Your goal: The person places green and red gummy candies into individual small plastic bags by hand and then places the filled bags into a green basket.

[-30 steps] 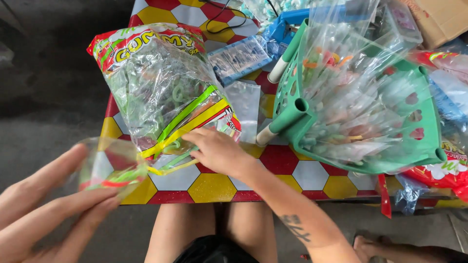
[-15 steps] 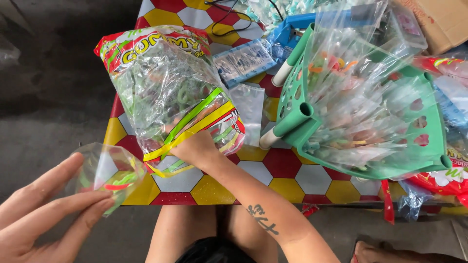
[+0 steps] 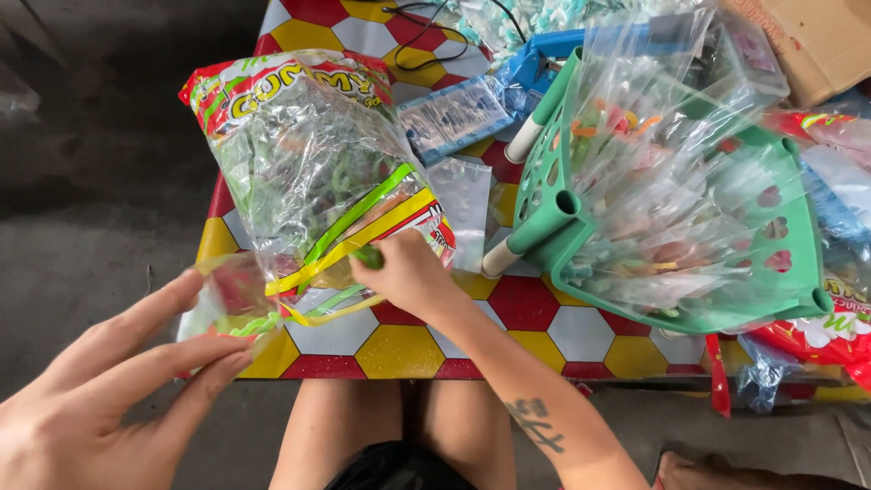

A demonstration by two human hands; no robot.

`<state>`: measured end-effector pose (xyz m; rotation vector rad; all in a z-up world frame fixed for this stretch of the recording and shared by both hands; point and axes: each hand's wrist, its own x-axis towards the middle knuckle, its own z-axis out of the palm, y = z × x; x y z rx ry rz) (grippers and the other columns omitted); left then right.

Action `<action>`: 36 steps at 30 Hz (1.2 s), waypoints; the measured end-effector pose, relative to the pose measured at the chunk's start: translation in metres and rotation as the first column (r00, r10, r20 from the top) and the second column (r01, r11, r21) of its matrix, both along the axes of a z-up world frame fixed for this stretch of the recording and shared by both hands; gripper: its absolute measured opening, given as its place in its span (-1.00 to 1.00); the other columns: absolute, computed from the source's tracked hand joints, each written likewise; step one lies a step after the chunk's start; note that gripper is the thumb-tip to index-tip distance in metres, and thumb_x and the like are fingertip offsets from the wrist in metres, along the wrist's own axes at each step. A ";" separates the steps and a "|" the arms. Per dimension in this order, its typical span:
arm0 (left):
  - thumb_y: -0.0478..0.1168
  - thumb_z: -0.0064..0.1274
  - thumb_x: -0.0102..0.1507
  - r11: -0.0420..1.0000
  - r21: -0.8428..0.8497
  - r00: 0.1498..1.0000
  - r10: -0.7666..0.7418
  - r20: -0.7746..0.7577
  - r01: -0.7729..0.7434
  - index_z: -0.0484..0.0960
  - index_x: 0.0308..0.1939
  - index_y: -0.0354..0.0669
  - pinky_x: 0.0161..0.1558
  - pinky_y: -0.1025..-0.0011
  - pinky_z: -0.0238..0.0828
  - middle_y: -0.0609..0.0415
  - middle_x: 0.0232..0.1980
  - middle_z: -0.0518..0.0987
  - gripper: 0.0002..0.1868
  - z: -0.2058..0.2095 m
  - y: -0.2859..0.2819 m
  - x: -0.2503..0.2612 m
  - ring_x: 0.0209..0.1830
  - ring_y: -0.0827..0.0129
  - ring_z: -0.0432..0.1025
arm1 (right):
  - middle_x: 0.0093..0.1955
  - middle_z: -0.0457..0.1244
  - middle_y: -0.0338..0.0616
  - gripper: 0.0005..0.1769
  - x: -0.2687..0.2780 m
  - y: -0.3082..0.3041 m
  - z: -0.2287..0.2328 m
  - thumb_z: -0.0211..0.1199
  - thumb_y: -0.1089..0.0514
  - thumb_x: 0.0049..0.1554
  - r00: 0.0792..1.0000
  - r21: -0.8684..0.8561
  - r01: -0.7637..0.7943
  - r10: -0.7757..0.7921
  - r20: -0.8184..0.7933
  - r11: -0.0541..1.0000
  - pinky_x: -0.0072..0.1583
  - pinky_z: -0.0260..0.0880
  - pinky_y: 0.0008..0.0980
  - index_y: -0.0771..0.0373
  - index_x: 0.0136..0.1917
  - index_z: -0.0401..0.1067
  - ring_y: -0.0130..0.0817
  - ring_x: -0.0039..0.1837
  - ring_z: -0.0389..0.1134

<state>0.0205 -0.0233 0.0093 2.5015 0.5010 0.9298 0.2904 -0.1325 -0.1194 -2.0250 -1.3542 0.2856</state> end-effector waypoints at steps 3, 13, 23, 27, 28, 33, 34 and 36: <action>-0.19 0.35 0.20 1.000 0.019 1.000 0.001 0.017 -0.002 0.81 -0.27 0.10 -0.06 0.54 0.45 0.09 0.24 0.68 -0.95 0.008 -0.010 0.010 0.02 0.50 0.58 | -0.13 0.24 -0.19 -0.74 -0.010 -0.042 0.076 0.37 0.39 0.00 0.957 0.087 -0.289 0.290 0.000 0.953 -0.09 0.18 -0.39 0.23 -0.04 0.45 -0.35 -0.13 0.20; -0.06 0.34 0.15 0.985 0.038 0.984 -0.169 0.052 0.168 0.81 -0.29 0.28 -0.08 0.41 0.50 0.08 0.30 0.62 -0.93 0.032 -0.041 0.055 0.02 0.38 0.59 | 0.08 0.27 -0.02 -0.79 -0.049 -0.065 0.220 0.40 0.33 0.19 0.978 0.511 -0.204 0.153 0.140 0.835 0.02 0.62 -0.47 0.31 0.06 0.42 -0.28 0.07 0.38; -0.16 0.27 0.20 0.840 -0.179 0.858 -0.494 0.141 0.513 0.80 -0.28 0.04 0.08 0.32 0.52 -0.04 0.25 0.64 -0.94 0.069 -0.060 0.114 0.14 0.21 0.60 | 0.01 0.42 -0.05 -0.83 -0.018 -0.146 0.194 0.08 0.28 0.31 0.936 0.596 0.059 -0.251 0.245 0.801 0.06 0.20 -0.26 0.30 0.12 0.45 -0.52 -0.19 0.22; -0.14 0.34 0.14 0.755 -0.157 0.770 -0.630 0.096 0.637 0.84 -0.30 0.06 0.08 0.31 0.50 -0.10 0.21 0.66 -0.92 0.033 -0.056 0.165 0.03 0.21 0.65 | -0.08 0.38 0.01 -0.82 0.009 -0.184 0.160 0.10 0.30 0.27 0.953 0.668 0.277 -0.288 -0.097 0.690 0.06 0.57 -0.43 0.37 0.13 0.40 -0.28 -0.04 0.47; -0.14 0.34 0.14 0.750 -0.151 0.764 -0.637 0.096 0.644 0.84 -0.30 0.06 0.08 0.31 0.50 -0.10 0.21 0.66 -0.92 0.040 -0.061 0.163 0.03 0.21 0.65 | -0.08 0.38 0.01 -0.82 0.010 -0.192 0.150 0.10 0.30 0.27 0.951 0.673 0.280 -0.296 -0.095 0.684 0.06 0.57 -0.43 0.37 0.13 0.40 -0.28 -0.04 0.47; -0.17 0.29 0.19 0.715 -0.063 0.717 -0.686 0.127 0.696 0.80 -0.32 0.07 -0.07 0.36 0.55 -0.04 0.19 0.68 -0.98 0.081 -0.090 0.171 -0.10 0.28 0.67 | 0.55 0.17 0.04 -0.13 0.013 -0.212 0.119 0.41 0.06 0.11 0.948 0.413 0.171 -0.034 -0.318 0.894 0.49 0.31 -0.17 0.21 0.57 0.07 -0.15 0.55 0.24; -0.17 0.29 0.19 0.703 -0.058 0.703 -0.699 0.129 0.709 0.80 -0.32 0.07 -0.07 0.36 0.55 -0.04 0.19 0.68 -0.98 0.086 -0.096 0.176 -0.10 0.28 0.67 | 0.55 0.17 0.04 -0.13 0.010 -0.209 0.118 0.41 0.06 0.11 0.948 0.416 0.185 -0.051 -0.313 0.890 0.49 0.31 -0.17 0.21 0.57 0.07 -0.15 0.55 0.24; -0.18 0.32 0.17 0.674 -0.034 0.671 -0.728 0.141 0.738 0.81 -0.32 0.10 -0.15 0.45 0.54 -0.03 0.13 0.70 -0.98 0.098 -0.106 0.185 -0.20 0.39 0.68 | 0.60 0.09 0.13 0.28 0.004 -0.199 0.114 0.50 -0.11 -0.05 0.942 0.347 0.175 -0.054 -0.330 0.922 0.20 0.62 -0.23 0.19 0.66 -0.25 -0.08 0.59 0.18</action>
